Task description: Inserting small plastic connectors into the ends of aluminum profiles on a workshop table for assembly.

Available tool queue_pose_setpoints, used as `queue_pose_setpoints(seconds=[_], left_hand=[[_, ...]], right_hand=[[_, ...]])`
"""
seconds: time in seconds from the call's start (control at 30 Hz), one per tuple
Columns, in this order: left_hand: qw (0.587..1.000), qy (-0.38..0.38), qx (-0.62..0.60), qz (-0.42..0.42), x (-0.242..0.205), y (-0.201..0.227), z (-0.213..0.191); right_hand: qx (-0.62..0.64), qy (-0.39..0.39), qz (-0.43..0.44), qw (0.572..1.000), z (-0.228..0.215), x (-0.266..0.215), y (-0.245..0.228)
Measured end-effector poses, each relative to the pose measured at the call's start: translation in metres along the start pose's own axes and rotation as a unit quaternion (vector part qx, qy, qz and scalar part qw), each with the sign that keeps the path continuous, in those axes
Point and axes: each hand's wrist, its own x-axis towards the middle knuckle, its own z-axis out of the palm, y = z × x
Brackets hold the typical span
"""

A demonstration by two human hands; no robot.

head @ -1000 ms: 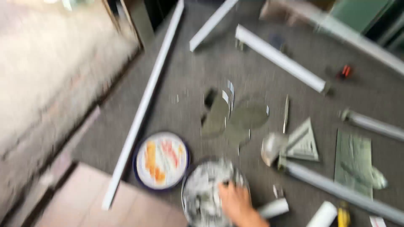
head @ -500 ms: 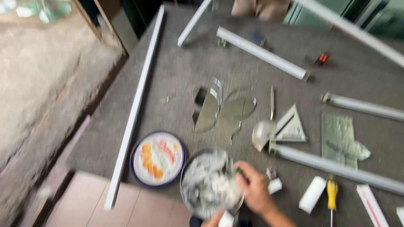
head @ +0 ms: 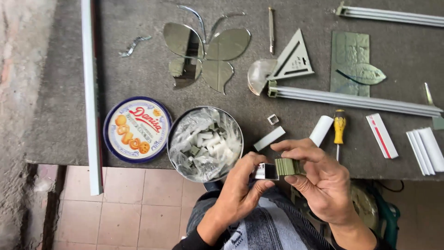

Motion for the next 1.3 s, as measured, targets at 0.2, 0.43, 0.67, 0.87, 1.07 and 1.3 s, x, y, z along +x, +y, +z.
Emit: queue_pose_setpoints(seconds=[0.2,0.43,0.67,0.87,1.07,1.3], left_hand=[[0.998,-0.004,0.052,0.02,0.01,0.001,0.015],[0.992,-0.009,0.112,0.063,0.013,0.009,0.024],[0.991,-0.049,0.111,0.056,0.006,0.015,0.035],[0.986,-0.052,0.149,0.056,0.005,0.015,0.043],[0.983,-0.055,0.174,0.016,0.001,0.007,0.053],[0.977,-0.105,-0.038,-0.184,0.001,0.003,0.047]], right_hand=[[-0.059,-0.005,-0.034,0.998,-0.017,-0.005,0.0],[-0.192,0.018,-0.035,0.981,-0.026,-0.009,-0.008],[-0.136,0.002,-0.011,0.991,-0.042,-0.027,-0.001],[-0.076,-0.026,0.04,0.996,-0.058,-0.036,0.006],[-0.078,-0.019,0.058,0.995,-0.066,-0.04,0.023],[-0.206,-0.058,0.046,0.976,-0.062,-0.031,0.015]])
